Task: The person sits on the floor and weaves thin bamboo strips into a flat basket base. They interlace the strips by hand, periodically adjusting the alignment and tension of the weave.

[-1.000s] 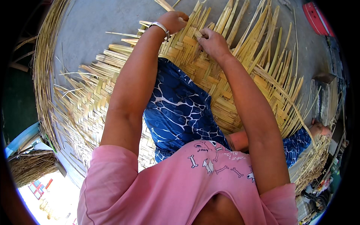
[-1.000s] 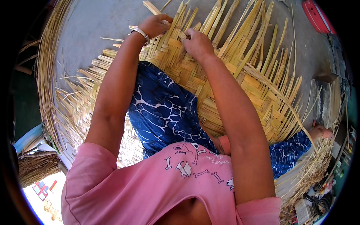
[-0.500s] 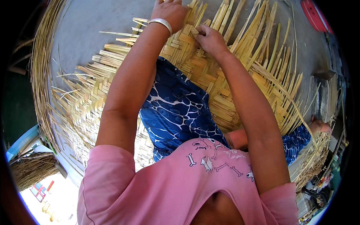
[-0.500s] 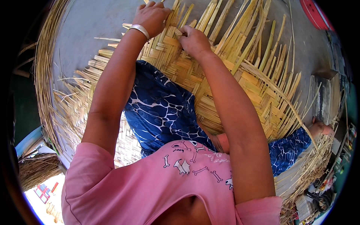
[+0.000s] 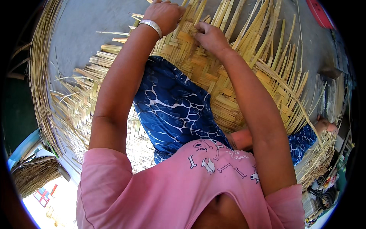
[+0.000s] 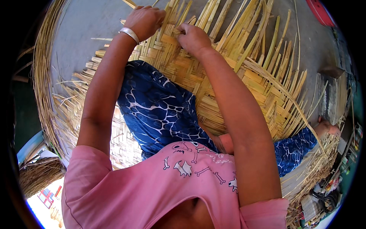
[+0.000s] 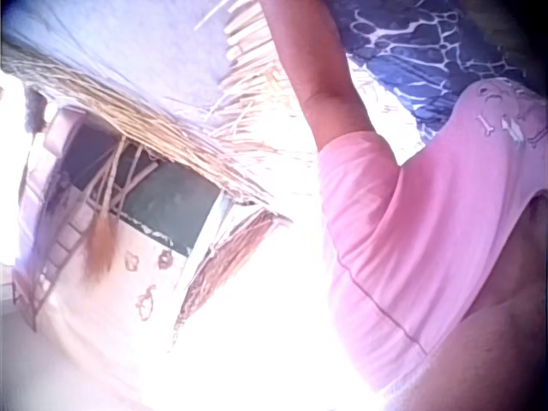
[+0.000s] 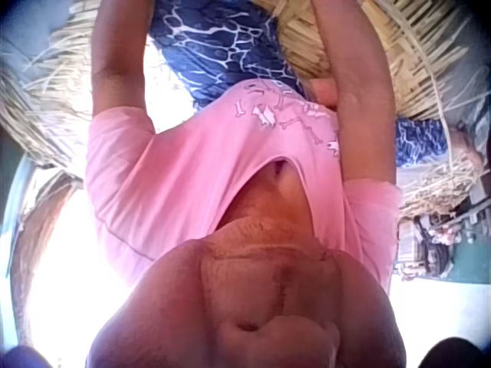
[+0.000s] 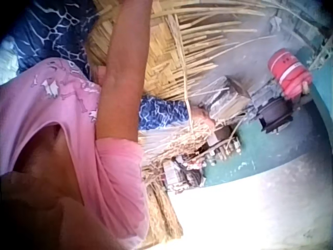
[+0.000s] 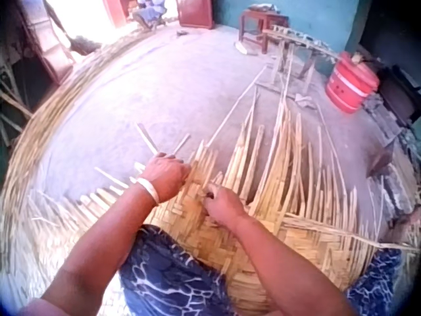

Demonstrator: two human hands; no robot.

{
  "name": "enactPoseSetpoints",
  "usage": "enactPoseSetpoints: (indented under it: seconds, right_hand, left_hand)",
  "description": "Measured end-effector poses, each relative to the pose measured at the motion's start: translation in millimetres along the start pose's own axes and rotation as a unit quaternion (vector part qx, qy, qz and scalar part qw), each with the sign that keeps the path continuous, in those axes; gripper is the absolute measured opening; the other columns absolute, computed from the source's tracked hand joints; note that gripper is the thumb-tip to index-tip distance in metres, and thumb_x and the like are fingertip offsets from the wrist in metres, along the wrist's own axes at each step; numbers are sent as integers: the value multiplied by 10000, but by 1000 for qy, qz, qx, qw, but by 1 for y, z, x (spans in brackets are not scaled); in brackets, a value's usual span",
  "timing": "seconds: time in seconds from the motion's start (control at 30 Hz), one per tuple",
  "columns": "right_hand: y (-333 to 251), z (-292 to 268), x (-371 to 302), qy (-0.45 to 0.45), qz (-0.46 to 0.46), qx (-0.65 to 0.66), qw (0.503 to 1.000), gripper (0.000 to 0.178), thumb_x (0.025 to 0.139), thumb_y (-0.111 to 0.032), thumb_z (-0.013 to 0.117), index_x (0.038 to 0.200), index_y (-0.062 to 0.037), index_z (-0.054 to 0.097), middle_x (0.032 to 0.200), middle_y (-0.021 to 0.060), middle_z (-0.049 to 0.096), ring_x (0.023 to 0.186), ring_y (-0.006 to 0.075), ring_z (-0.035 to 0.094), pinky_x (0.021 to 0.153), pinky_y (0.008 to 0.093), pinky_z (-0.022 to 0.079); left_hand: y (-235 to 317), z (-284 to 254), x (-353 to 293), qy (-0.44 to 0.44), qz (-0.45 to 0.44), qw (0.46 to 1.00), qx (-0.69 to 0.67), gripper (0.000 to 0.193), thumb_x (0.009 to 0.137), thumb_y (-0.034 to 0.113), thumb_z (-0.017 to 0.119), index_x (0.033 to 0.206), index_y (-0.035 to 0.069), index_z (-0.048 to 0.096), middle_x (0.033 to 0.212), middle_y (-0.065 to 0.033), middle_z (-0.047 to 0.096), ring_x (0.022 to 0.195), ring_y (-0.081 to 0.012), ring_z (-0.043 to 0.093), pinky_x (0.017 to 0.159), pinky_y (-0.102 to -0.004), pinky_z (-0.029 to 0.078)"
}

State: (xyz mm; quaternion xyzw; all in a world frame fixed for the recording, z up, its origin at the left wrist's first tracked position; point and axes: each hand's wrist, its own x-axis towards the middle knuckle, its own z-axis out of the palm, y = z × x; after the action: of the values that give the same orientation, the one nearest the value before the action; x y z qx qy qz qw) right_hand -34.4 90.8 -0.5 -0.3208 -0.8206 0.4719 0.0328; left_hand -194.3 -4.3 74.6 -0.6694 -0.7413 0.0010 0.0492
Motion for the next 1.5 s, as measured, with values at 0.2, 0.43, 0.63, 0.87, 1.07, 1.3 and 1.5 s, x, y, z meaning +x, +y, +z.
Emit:
enactPoseSetpoints:
  seconds: [0.2,0.43,0.63,0.87,1.07,1.3,1.5]
  right_hand:
    - [-1,0,1,1,2,-25,1000,333,793,-268,564,1083,-121,637,986,134,667,952,309,620,830,383,482]
    - [-5,-1,0,-1,4,-33,999,346,793,-274,563,1099,-129,635,1002,134,665,959,308,618,832,384,481]
    - [-9,-3,-4,1,3,-17,1000,342,790,-280,570,1084,-122,643,1001,133,666,957,308,619,837,386,480]
    - [-10,-4,-6,2,2,-30,1000,348,798,-278,565,1100,-123,641,1012,136,664,968,310,615,845,390,477]
    - [-10,-3,-6,3,4,-24,1000,345,812,-284,555,1109,-128,638,1022,135,662,974,311,614,850,392,476]
    - [-6,1,-4,28,-24,-85,996,321,861,-275,568,1119,-90,619,827,85,688,736,193,659,734,322,499]
    - [-15,1,-10,21,-12,-97,995,340,838,-260,513,1138,-140,619,1114,121,631,1027,313,592,877,406,470]
  left_hand:
    - [0,2,1,-35,-16,999,-8,46,769,147,605,796,127,574,752,-65,642,818,-265,622,809,-406,434]
    - [-1,2,-3,-11,-11,1000,-13,44,765,144,597,799,130,574,760,-66,640,827,-264,619,794,-404,435]
    - [-3,3,-5,-12,-4,1000,-20,48,761,144,595,801,132,571,759,-65,638,826,-264,617,786,-401,434]
    - [-7,8,-6,-35,-3,999,-35,90,794,185,609,843,121,568,778,-90,653,819,-288,626,791,-414,438]
    - [-10,23,-16,-65,-71,992,-81,133,820,240,593,885,125,575,790,-117,656,819,-327,622,784,-446,441]
    - [-9,31,-9,-129,-87,984,-93,197,839,270,535,968,159,632,870,-131,667,869,-332,625,801,-451,450]
    - [-5,32,-4,-174,-117,975,-73,215,850,265,519,1000,174,644,944,-102,673,937,-310,622,837,-438,446]
